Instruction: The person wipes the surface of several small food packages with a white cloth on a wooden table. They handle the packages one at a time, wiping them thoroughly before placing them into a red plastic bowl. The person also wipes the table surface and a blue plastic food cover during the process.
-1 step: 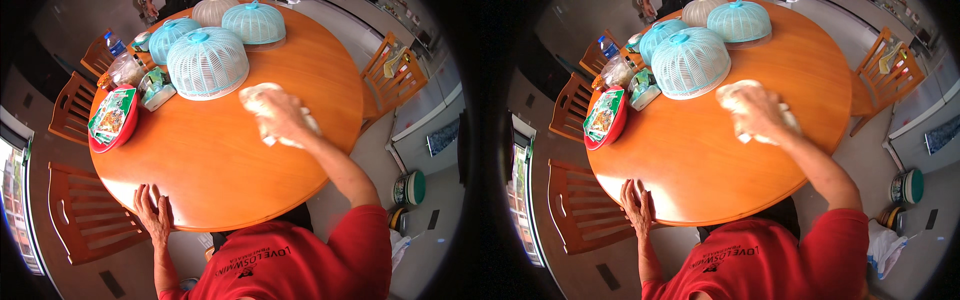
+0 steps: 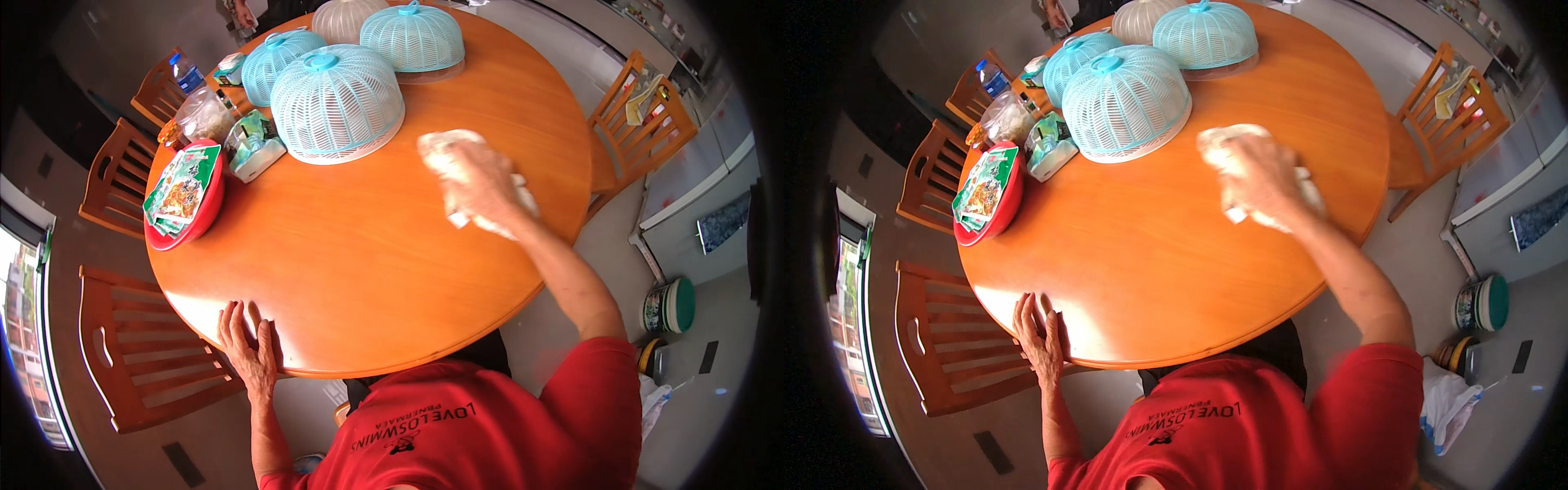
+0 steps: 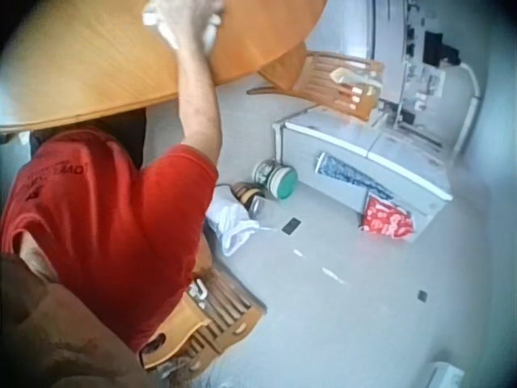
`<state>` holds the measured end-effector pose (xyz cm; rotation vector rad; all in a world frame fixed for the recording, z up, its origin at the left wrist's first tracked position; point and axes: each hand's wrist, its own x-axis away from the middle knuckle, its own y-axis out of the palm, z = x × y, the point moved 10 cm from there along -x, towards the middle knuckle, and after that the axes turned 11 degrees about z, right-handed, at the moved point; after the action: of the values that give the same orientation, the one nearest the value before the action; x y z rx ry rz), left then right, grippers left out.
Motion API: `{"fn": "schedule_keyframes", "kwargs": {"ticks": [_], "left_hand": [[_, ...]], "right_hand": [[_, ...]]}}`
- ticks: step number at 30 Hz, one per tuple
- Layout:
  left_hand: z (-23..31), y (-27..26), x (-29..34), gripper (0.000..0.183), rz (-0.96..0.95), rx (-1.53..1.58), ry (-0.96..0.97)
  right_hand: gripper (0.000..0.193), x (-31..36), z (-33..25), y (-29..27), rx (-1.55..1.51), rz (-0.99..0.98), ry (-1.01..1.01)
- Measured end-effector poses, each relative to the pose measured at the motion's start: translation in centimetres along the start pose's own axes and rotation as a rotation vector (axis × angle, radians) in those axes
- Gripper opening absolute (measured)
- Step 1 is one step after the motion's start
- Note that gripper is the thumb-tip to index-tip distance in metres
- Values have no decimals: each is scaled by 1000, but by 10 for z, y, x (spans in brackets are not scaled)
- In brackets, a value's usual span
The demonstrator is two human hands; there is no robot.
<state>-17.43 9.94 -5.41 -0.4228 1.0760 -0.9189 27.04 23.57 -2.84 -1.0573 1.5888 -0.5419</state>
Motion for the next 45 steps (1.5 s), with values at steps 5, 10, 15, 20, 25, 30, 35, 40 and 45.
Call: {"fn": "schedule_keyframes", "kwargs": {"ticks": [5, 10, 15, 20, 25, 30, 35, 40, 45], "left_hand": [[6, 1, 0, 43, 10, 45, 68], [29, -6, 0, 38, 106, 1, 197], [29, -8, 0, 42, 115, 59, 181], [26, -13, -3, 40, 131, 104, 102], [14, -31, 1, 48, 157, 430, 25], [-28, -61, 1, 45, 325, 628, -201], [-31, -94, 0, 42, 389, 473, -133], [-33, -84, 3, 29, 330, 402, -220], [-11, -44, -6, 28, 89, 468, -195]], "right_hand": [[58, 46, 156, -64, 382, 18, 455], [58, 80, 159, -90, 433, 164, 455], [63, 127, 40, -75, 260, 100, 130], [66, 150, -107, -54, 42, -117, -205], [70, 139, -237, -13, -285, -388, -564], [60, 138, -349, 32, -542, -362, -845], [45, 118, -427, 87, -612, -230, -926], [53, 25, -375, 139, -447, -91, -640], [49, -41, -266, 147, -297, 7, -397]]}}
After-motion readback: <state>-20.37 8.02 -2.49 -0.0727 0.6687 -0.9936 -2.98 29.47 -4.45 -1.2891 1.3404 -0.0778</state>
